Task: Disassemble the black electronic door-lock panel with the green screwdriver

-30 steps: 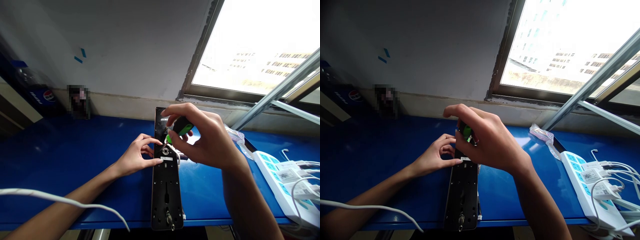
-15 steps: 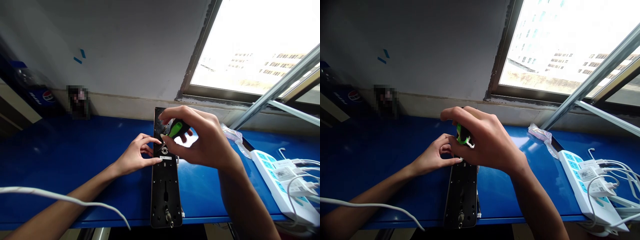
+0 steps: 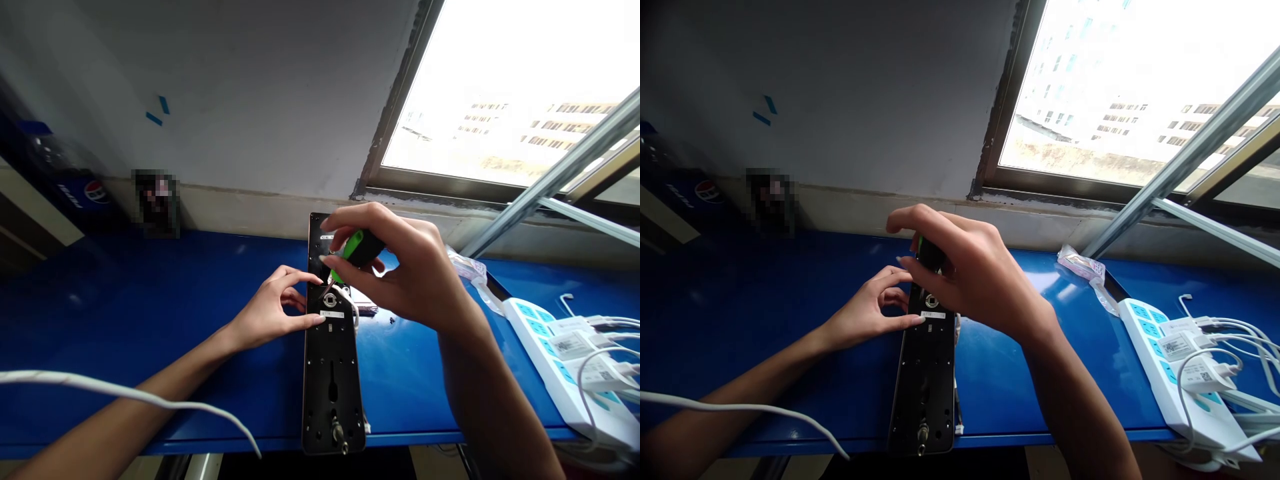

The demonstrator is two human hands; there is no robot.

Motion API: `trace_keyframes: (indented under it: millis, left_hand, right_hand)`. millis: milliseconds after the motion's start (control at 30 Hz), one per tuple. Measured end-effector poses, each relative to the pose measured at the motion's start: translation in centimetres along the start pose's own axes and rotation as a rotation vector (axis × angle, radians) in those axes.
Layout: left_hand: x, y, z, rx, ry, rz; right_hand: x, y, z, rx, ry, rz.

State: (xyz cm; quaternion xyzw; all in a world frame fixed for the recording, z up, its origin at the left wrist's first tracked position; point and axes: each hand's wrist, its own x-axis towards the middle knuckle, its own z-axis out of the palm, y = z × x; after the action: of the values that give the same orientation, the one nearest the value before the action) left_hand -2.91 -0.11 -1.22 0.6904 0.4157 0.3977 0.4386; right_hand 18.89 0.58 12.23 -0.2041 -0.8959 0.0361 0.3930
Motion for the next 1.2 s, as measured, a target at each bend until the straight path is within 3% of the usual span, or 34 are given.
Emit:
trace_keyframes:
  millis: [1200]
  left_hand:
    - [-0.04,0.40,-0.05,-0.002,-0.009,-0.021]
  right_hand:
    - [0.12,0.26,0.07,-0.009,-0.006,-0.012]
